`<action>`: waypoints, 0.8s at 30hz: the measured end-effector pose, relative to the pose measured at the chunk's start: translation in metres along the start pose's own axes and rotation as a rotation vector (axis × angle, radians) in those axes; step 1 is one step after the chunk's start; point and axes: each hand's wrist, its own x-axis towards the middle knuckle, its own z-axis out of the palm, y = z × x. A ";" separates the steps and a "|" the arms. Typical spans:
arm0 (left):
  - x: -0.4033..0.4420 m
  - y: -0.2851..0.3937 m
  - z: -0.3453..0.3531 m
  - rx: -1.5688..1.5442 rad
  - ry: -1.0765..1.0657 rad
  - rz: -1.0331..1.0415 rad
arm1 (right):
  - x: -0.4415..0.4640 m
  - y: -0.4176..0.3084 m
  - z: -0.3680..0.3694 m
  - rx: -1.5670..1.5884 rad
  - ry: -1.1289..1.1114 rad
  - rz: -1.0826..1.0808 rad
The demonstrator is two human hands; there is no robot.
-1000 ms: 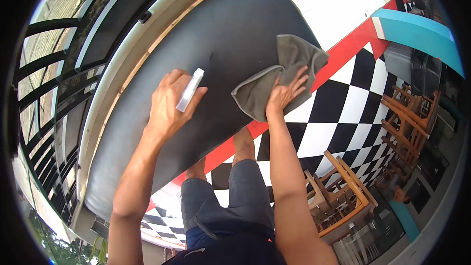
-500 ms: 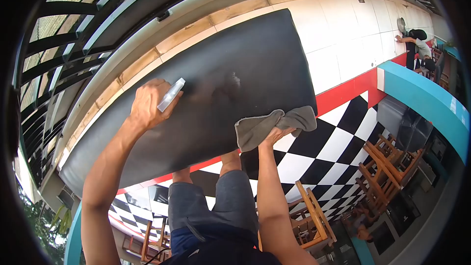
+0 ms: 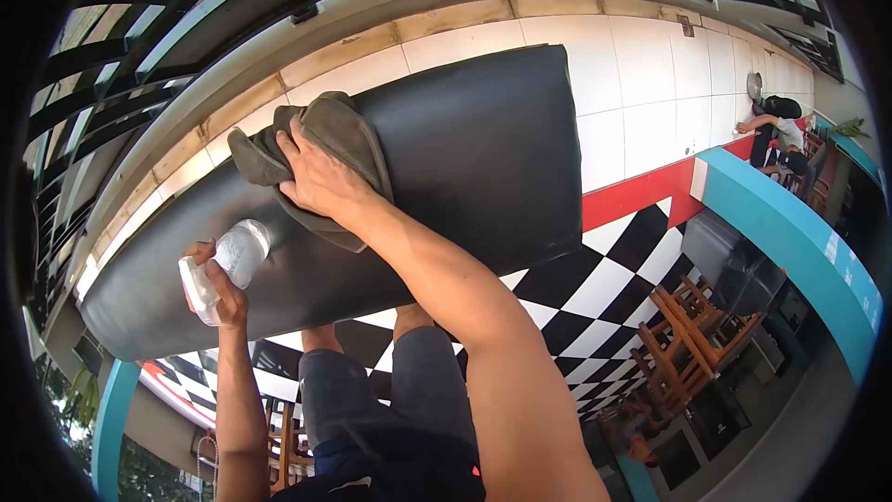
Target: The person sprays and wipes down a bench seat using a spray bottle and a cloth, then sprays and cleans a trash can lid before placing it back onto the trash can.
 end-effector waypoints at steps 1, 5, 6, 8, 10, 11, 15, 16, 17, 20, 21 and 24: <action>0.000 -0.003 0.001 -0.019 0.017 -0.012 | -0.001 0.019 -0.024 -0.018 -0.078 0.047; -0.006 -0.003 -0.012 0.016 -0.025 -0.090 | -0.017 0.160 -0.172 -0.686 -0.195 0.513; -0.007 -0.005 -0.012 -0.020 -0.013 -0.069 | -0.041 0.234 -0.183 -0.857 -0.036 0.372; -0.004 -0.006 -0.015 0.021 0.017 -0.036 | -0.029 0.285 -0.167 -0.696 -0.094 0.420; -0.006 -0.005 -0.012 0.008 0.039 -0.008 | 0.001 0.312 -0.146 -0.489 -0.241 0.540; -0.005 -0.006 -0.013 0.016 0.046 -0.005 | 0.022 0.229 -0.112 -0.429 -0.209 0.426; -0.013 -0.009 -0.017 -0.003 -0.004 -0.058 | 0.090 -0.030 0.010 -0.176 -0.418 0.219; -0.016 -0.014 -0.015 -0.039 0.003 -0.083 | 0.089 -0.056 0.017 -0.092 -0.452 0.130; -0.012 -0.017 -0.013 -0.037 0.059 -0.024 | 0.079 -0.048 0.042 0.028 -0.264 0.009; -0.016 -0.021 -0.017 -0.075 0.036 -0.102 | 0.011 -0.018 0.018 0.002 -0.028 -0.194; -0.016 -0.021 -0.019 -0.093 0.036 -0.117 | -0.015 -0.007 -0.028 0.190 -0.228 0.096; -0.016 -0.018 -0.013 -0.119 0.094 -0.107 | -0.105 0.110 -0.105 -0.428 0.156 0.374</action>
